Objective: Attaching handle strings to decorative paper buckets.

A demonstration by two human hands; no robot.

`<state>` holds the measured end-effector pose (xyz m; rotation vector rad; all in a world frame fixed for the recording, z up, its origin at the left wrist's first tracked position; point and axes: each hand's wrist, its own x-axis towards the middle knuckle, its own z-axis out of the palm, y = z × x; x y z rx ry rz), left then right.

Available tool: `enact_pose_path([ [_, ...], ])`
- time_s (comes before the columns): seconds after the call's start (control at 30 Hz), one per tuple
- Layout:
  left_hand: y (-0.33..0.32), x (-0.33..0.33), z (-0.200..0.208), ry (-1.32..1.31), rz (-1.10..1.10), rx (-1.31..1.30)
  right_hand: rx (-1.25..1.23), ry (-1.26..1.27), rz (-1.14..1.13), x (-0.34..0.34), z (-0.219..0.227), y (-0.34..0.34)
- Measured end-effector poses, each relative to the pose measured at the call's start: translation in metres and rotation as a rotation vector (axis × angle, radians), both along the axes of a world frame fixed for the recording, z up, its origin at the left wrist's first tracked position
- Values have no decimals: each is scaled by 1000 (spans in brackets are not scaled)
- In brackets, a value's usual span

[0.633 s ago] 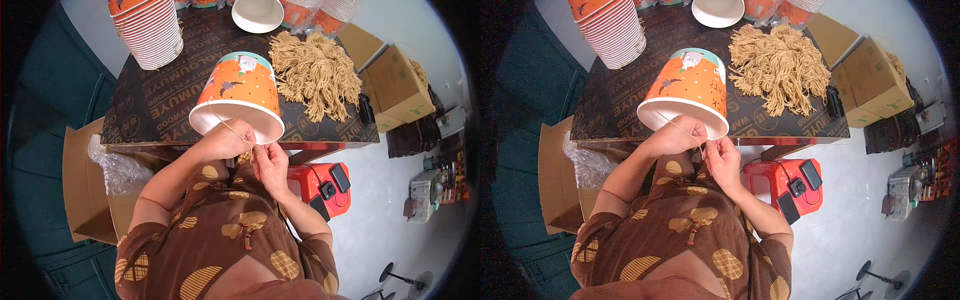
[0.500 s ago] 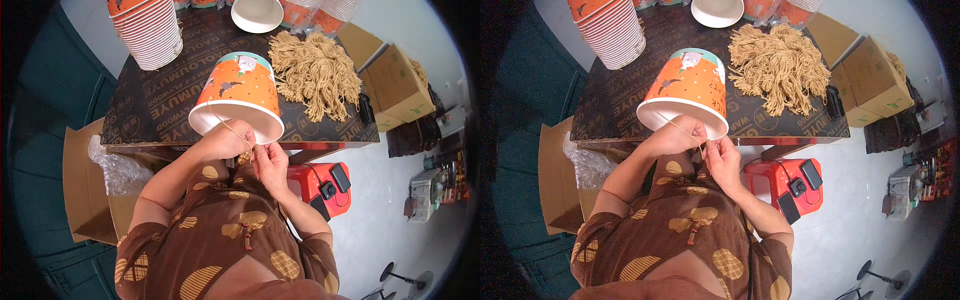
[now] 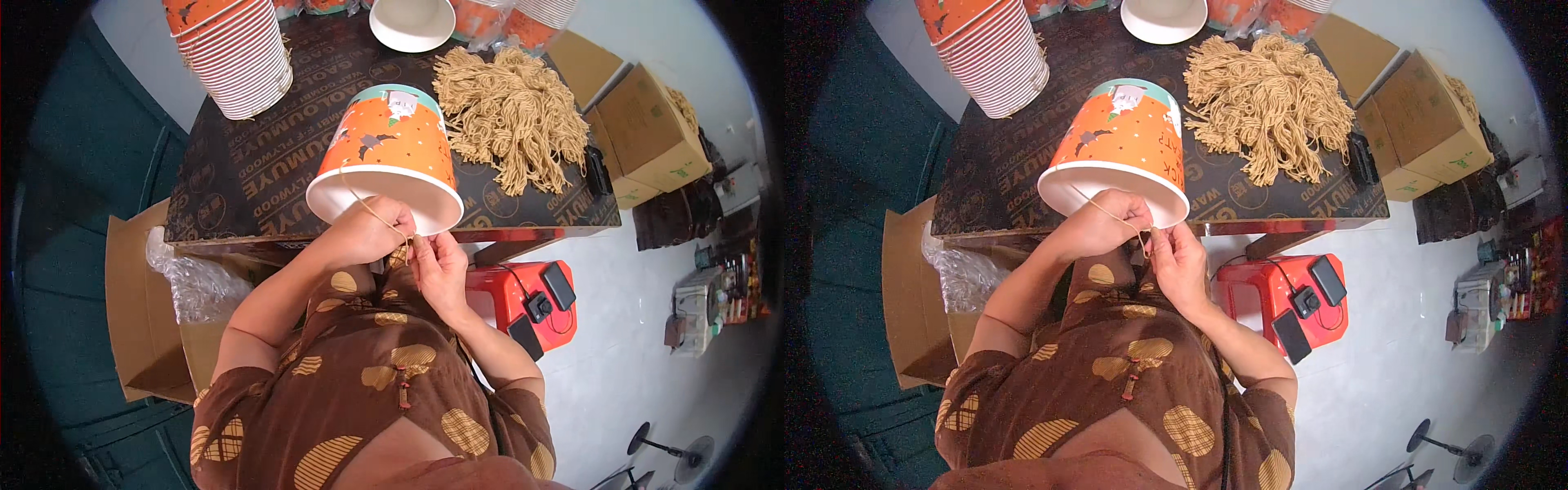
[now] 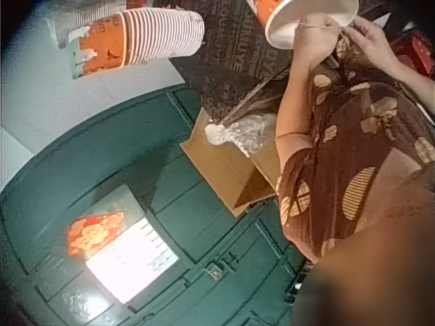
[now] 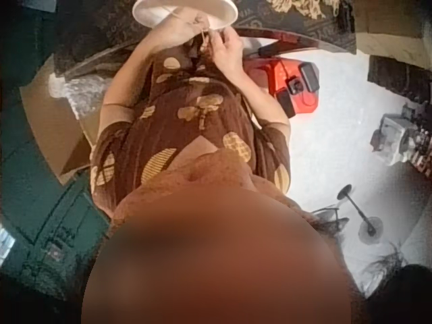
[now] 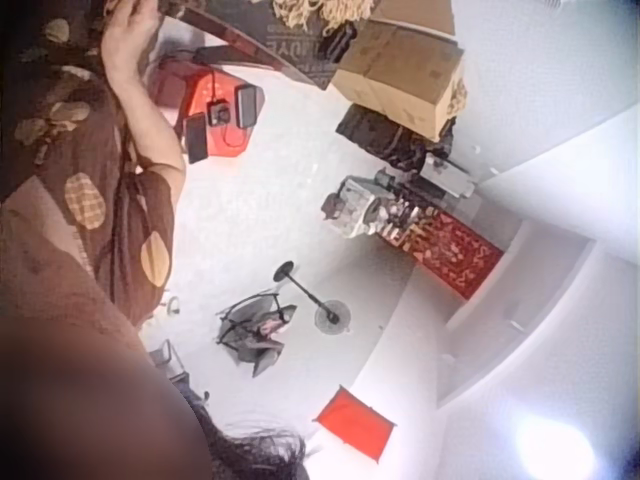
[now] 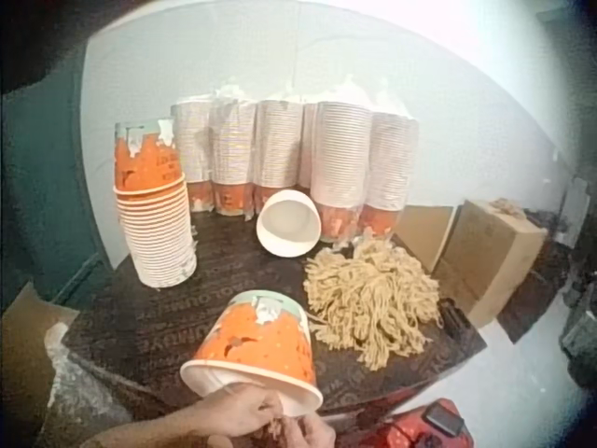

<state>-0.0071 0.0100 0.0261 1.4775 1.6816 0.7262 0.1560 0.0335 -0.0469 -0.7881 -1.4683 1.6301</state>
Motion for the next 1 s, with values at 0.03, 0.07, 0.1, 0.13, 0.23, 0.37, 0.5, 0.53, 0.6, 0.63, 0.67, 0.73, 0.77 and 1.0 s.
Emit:
enact_pose_path([
  [0.03, 0, 0, -4, 8, 16, 25, 9, 0, -2, 0, 1, 0],
  [0.07, -1, 0, -8, 15, 32, 49, 8, 1, -2, -1, 1, 0],
  [0.1, -2, 0, -15, 15, 32, 49, 16, -2, -9, -1, 2, 0],
  [0.13, -3, 0, -23, -44, 56, 138, 24, -5, -17, -1, 3, 0],
  [0.23, -6, 0, -27, -87, 81, 245, 16, -26, -25, -1, 7, 0],
  [0.37, -8, -3, -32, -119, 7, 317, 26, -20, -24, -1, 6, 0],
  [0.5, -13, 0, -21, -39, 20, 269, 23, -17, -31, -1, 8, -1],
  [0.53, -14, -1, -21, -36, 2, 257, 19, -15, -32, -1, 9, -1],
  [0.6, -15, -1, -22, -34, -14, 247, 20, -20, -32, -1, 10, -1],
  [0.63, -15, 1, -23, -45, -8, 287, 20, -25, -33, -1, 10, -1],
  [0.67, -16, 2, -23, -55, -3, 327, 20, -25, -33, -1, 11, -2],
  [0.73, -17, 5, -16, 34, -7, 354, -5, -48, -41, -1, 13, -2],
  [0.77, -18, 6, -13, 123, -13, 380, -4, -48, -43, 0, 12, -2],
  [1.0, -18, 7, -20, 149, 13, 421, -6, -56, -40, 1, 10, -2],
])
